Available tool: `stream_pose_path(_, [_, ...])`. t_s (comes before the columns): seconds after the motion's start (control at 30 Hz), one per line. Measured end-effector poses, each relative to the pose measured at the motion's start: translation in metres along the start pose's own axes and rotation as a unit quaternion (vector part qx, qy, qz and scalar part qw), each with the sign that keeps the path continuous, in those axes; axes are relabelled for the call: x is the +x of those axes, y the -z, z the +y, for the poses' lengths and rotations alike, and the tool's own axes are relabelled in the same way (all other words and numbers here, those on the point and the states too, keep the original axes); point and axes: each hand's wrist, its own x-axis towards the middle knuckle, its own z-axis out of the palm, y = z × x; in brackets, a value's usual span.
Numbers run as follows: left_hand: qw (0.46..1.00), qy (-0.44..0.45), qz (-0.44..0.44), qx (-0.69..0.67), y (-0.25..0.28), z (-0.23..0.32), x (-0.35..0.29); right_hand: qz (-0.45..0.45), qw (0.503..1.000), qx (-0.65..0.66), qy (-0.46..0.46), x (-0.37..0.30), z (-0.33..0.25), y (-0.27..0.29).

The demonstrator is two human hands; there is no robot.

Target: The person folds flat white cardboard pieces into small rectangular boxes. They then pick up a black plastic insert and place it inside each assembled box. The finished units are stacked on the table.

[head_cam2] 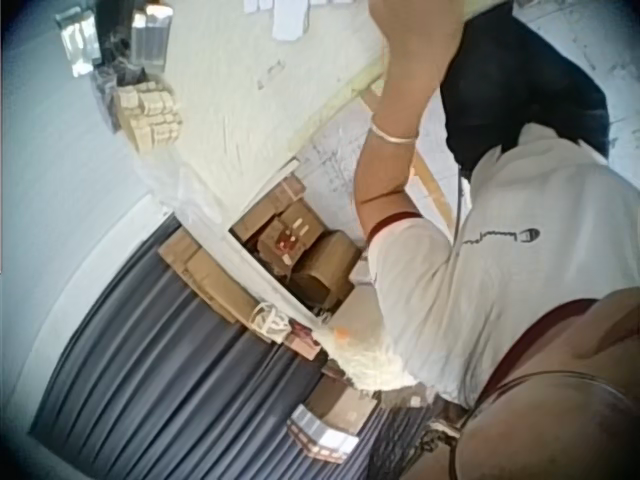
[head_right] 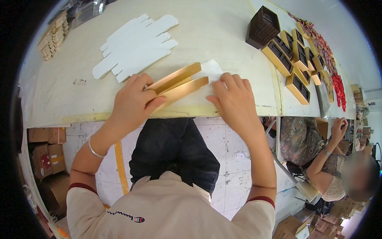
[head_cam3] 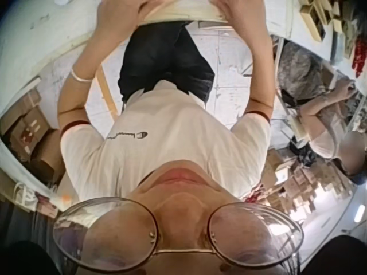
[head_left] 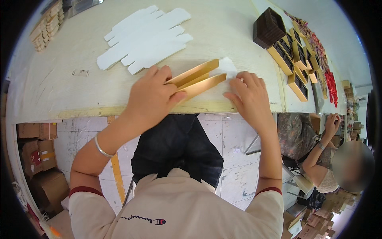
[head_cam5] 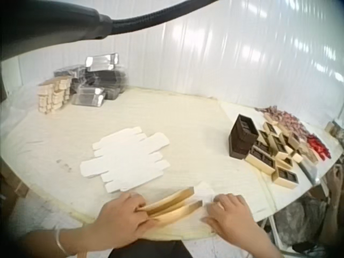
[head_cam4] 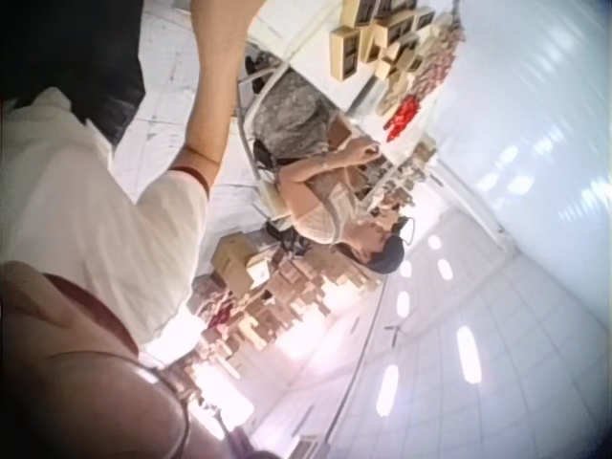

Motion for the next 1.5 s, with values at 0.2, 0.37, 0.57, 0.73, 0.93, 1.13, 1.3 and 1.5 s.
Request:
stream_pose_path(0.2, [0.996, 0.031, -0.051, -0.06, -0.01, 0.032, 0.012, -0.014, 0.966, 0.249, 0.063, -0.006, -0.034, -0.022])
stream_pose_path(0.37, [0.949, -0.071, -0.159, -0.263, 0.021, 0.003, 0.002, -0.059, 0.912, 0.404, 0.033, -0.022, -0.015, -0.019])
stream_pose_path(0.57, [0.946, -0.187, -0.13, -0.232, 0.011, -0.02, 0.004, -0.008, 0.915, 0.402, 0.038, -0.022, -0.02, -0.024])
stream_pose_path(0.73, [0.953, -0.097, -0.1, -0.271, -0.005, 0.002, 0.008, 0.029, 0.931, 0.364, 0.002, -0.015, -0.041, -0.035])
stream_pose_path(0.93, [0.96, -0.075, -0.072, -0.261, -0.012, 0.016, 0.006, -0.079, 0.863, 0.475, -0.151, -0.008, -0.053, -0.016])
stream_pose_path(1.13, [0.96, -0.037, -0.103, -0.257, -0.006, 0.019, 0.005, -0.071, 0.921, 0.382, -0.036, -0.024, -0.049, -0.001])
stream_pose_path(1.3, [0.947, 0.014, -0.112, -0.302, -0.005, 0.027, 0.006, 0.059, 0.975, 0.214, 0.028, -0.042, -0.051, -0.026])
stream_pose_path(1.5, [0.909, -0.034, -0.183, -0.372, 0.005, 0.011, 0.009, 0.166, 0.892, 0.417, -0.05, -0.029, -0.048, -0.051])
